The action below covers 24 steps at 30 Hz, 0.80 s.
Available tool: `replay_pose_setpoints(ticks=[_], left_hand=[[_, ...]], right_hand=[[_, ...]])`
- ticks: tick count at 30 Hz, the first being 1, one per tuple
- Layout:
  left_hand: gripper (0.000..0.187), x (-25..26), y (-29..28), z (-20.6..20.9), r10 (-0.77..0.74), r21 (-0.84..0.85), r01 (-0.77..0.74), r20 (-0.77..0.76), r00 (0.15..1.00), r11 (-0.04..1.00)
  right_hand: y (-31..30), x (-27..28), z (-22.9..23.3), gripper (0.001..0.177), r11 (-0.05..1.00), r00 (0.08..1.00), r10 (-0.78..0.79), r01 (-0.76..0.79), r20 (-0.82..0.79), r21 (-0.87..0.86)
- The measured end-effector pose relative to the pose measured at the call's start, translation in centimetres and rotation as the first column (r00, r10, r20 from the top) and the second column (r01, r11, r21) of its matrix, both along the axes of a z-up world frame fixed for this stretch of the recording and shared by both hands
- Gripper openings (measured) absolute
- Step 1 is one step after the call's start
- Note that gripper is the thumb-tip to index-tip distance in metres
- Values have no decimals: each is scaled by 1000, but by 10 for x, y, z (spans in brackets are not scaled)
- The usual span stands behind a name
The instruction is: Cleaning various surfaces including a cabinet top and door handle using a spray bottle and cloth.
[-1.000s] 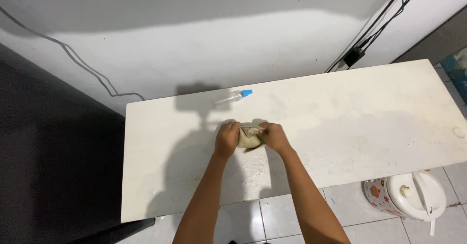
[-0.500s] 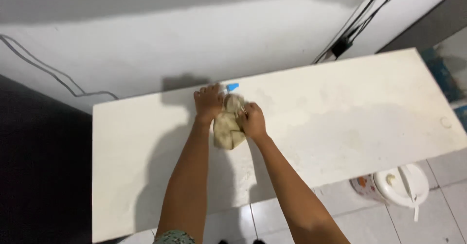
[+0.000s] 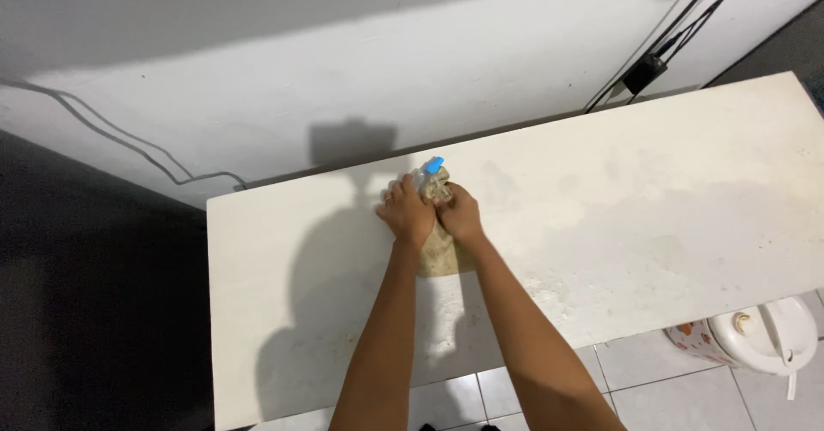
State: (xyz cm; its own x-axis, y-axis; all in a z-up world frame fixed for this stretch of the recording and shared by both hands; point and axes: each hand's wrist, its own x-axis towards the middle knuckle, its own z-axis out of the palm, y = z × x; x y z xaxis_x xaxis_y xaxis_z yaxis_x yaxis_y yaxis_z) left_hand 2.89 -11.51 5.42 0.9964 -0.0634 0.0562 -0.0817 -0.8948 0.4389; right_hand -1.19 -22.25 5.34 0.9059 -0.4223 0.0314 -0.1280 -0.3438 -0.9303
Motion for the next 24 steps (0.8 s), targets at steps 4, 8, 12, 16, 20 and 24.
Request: replay_pose_setpoints(ticks=[4, 8, 12, 16, 20, 24], left_hand=[[59, -9, 22, -4, 53, -283, -41, 33, 998, 958], [52, -30, 46, -3, 26, -641, 163, 275, 961, 750], [56, -49, 60, -6, 44, -671, 191, 317, 947, 716], [62, -64, 60, -1, 70, -657, 215, 379, 923, 723], [61, -98, 47, 18, 146, -526, 197, 539, 830, 827], [45, -128, 17, 64, -68, -562, 334, 440, 895, 757]], right_hand=[[-17, -2, 31, 17, 917, 989, 75, -18, -128, 398], [-13, -11, 86, 15, 844, 990, 113, -48, -88, 535], [-7, -25, 101, 14, 888, 992, 105, -59, -76, 456], [-13, -41, 103, 16, 920, 996, 62, -31, -66, 392], [-18, -59, 109, 18, 903, 996, 23, 19, -92, 430], [-34, -76, 99, 26, 737, 992, 98, -20, -78, 676]])
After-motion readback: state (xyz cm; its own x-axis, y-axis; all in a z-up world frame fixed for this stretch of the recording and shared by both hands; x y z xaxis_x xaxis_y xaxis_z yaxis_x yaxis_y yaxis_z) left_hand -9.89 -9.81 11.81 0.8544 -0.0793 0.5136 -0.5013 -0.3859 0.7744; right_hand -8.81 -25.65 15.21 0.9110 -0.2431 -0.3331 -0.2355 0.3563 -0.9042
